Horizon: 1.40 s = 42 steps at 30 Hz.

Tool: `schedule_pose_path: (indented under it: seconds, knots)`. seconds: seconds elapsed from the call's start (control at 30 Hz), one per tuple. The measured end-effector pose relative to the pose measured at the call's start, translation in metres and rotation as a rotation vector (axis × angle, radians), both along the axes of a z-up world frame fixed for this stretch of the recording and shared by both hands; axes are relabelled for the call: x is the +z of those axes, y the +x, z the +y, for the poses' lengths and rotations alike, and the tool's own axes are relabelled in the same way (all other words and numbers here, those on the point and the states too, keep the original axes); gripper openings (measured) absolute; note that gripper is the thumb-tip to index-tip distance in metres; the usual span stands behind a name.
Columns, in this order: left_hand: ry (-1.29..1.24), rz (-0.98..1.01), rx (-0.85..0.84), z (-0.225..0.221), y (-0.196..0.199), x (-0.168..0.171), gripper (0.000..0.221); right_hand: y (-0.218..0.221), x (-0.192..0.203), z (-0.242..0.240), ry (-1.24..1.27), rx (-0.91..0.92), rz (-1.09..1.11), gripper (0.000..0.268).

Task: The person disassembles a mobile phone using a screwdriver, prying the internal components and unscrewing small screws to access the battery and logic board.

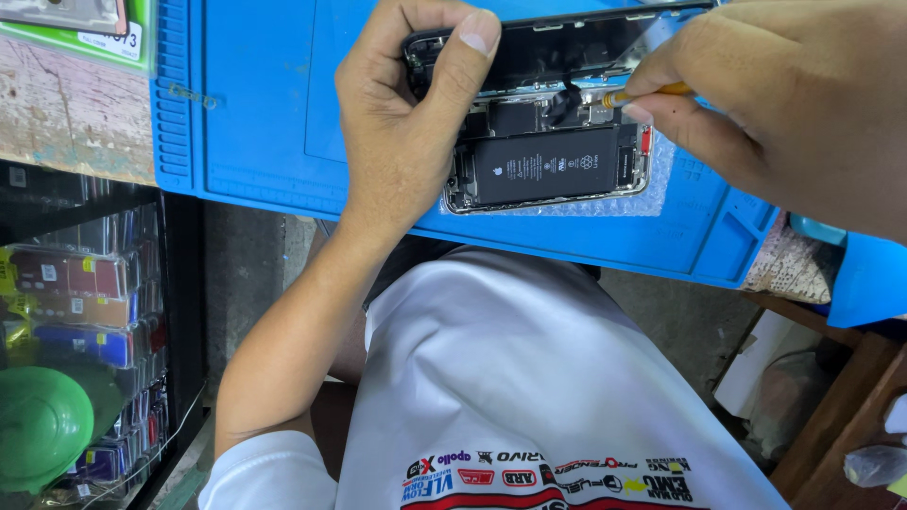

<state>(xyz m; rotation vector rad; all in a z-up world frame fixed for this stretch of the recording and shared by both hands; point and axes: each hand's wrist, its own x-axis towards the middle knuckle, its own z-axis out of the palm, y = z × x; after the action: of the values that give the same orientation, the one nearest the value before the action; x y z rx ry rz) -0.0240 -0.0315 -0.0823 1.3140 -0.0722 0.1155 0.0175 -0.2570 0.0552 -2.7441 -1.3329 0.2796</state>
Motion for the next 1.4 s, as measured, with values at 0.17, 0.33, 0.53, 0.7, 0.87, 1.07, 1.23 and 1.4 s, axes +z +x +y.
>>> schedule_pose_path:
  seconds: [0.17,0.33,0.53,0.7,0.87,1.07,1.23,1.4]
  knots:
    - [0.005,-0.01,0.016,-0.001,0.0,0.001,0.015,0.002,-0.002,-0.001,0.033,-0.004,0.008,0.018]
    - [-0.006,-0.003,0.009,-0.001,0.0,0.001,0.016,0.001,0.0,-0.001,0.006,-0.005,-0.026,0.018]
    - [0.004,0.006,-0.01,0.002,-0.001,-0.002,0.015,0.002,0.002,0.002,-0.211,-0.182,0.097,0.022]
    - [0.072,0.009,-0.013,0.003,-0.002,0.002,0.014,-0.001,0.006,-0.012,-0.192,-0.253,0.158,0.02]
    - [0.079,0.107,0.003,0.002,0.001,0.009,0.012,-0.034,-0.008,-0.04,0.335,-0.422,0.1,0.013]
    - [0.109,0.129,-0.002,0.002,-0.001,0.019,0.014,-0.091,-0.091,-0.046,0.921,-0.84,0.203,0.02]
    - [0.047,0.145,-0.032,0.002,-0.001,0.019,0.015,-0.104,-0.124,-0.044,1.095,-0.904,0.192,0.024]
    - [0.03,0.15,-0.038,0.002,0.0,0.018,0.013,-0.1,-0.126,-0.044,1.101,-0.869,0.193,0.025]
